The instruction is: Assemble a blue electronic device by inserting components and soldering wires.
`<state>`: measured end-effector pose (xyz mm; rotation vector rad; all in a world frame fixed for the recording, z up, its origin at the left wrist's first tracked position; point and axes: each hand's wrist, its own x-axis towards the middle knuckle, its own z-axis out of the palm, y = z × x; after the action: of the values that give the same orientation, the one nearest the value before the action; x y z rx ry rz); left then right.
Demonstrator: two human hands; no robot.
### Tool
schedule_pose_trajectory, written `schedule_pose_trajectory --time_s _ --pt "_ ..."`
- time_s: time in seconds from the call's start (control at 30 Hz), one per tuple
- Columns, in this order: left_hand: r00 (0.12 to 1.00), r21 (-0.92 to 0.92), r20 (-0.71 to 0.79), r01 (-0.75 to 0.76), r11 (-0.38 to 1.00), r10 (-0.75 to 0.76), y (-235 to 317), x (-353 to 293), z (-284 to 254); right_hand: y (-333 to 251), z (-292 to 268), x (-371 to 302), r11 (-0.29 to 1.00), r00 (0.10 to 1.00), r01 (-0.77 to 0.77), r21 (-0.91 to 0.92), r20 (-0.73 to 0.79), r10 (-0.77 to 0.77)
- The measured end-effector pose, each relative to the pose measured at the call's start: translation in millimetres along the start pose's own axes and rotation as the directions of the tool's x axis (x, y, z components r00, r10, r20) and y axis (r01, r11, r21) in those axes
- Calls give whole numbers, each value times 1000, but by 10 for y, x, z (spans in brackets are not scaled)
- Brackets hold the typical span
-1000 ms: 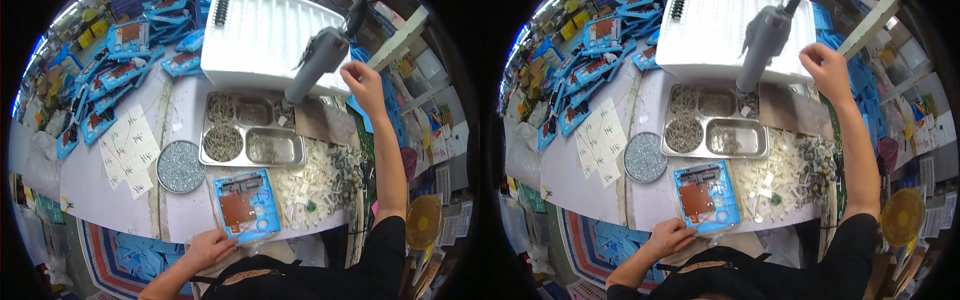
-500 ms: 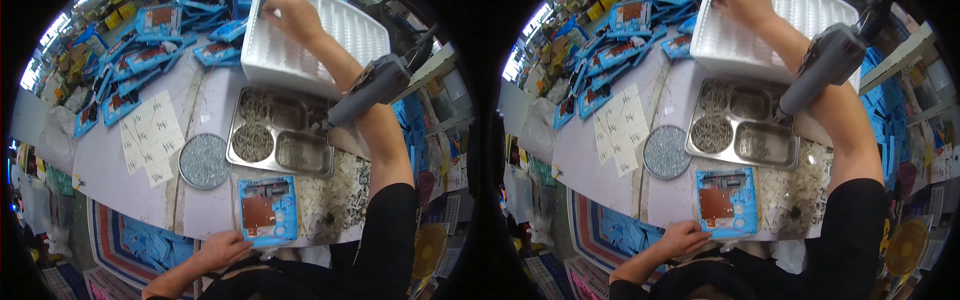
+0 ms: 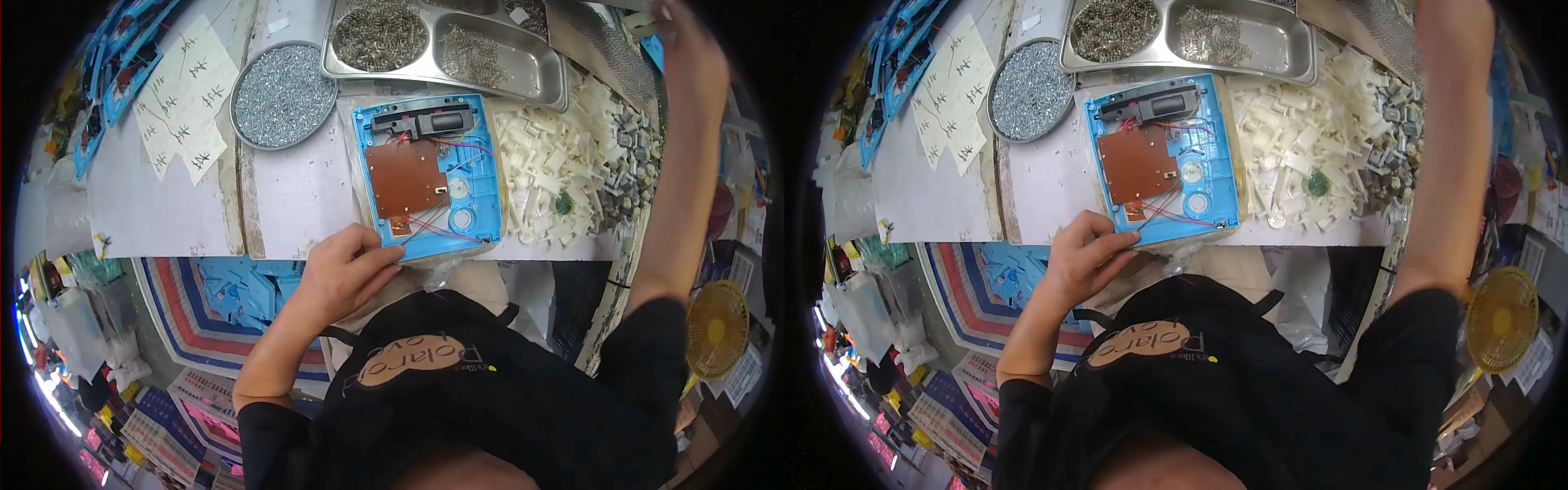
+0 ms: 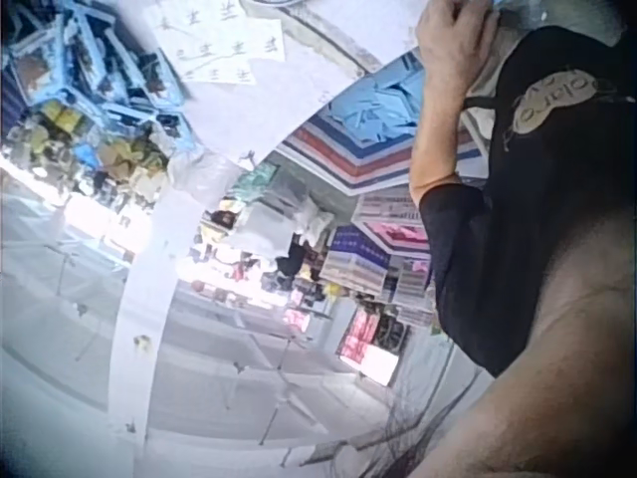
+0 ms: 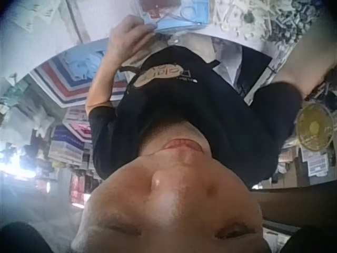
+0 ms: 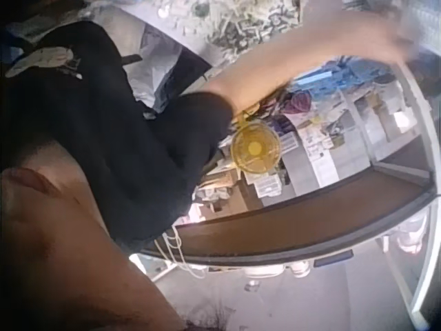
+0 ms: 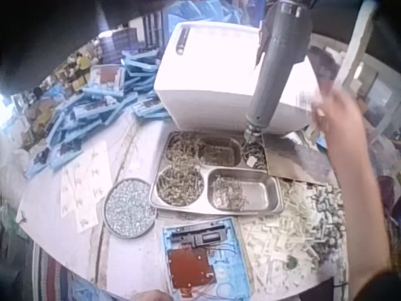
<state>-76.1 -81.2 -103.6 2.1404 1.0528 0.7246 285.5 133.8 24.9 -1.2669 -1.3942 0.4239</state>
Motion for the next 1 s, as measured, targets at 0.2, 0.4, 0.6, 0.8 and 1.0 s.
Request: schedule_pose_trajectory --time_s 0.2,0.4,0.6,0.8,1.0 --pt "1000 3 14 -3 1000 3 -1 20 -17 -46 137 -1994 985 660 172 2 742 -117" --pt "1000 14 26 16 1000 -17 17 -3 -10 -68 255 -1901 894 591 448 -3 751 -294" --pt "1000 11 12 7 1000 -7 20 13 0 -2 246 -1921 902 523 430 35 805 -280" --pt "999 33 41 2 999 -3 5 -18 -14 -58 257 -1911 892 501 452 21 822 -273" --pt "993 79 111 34 996 -43 140 92 -133 -16 206 -1868 937 587 345 47 768 -254"
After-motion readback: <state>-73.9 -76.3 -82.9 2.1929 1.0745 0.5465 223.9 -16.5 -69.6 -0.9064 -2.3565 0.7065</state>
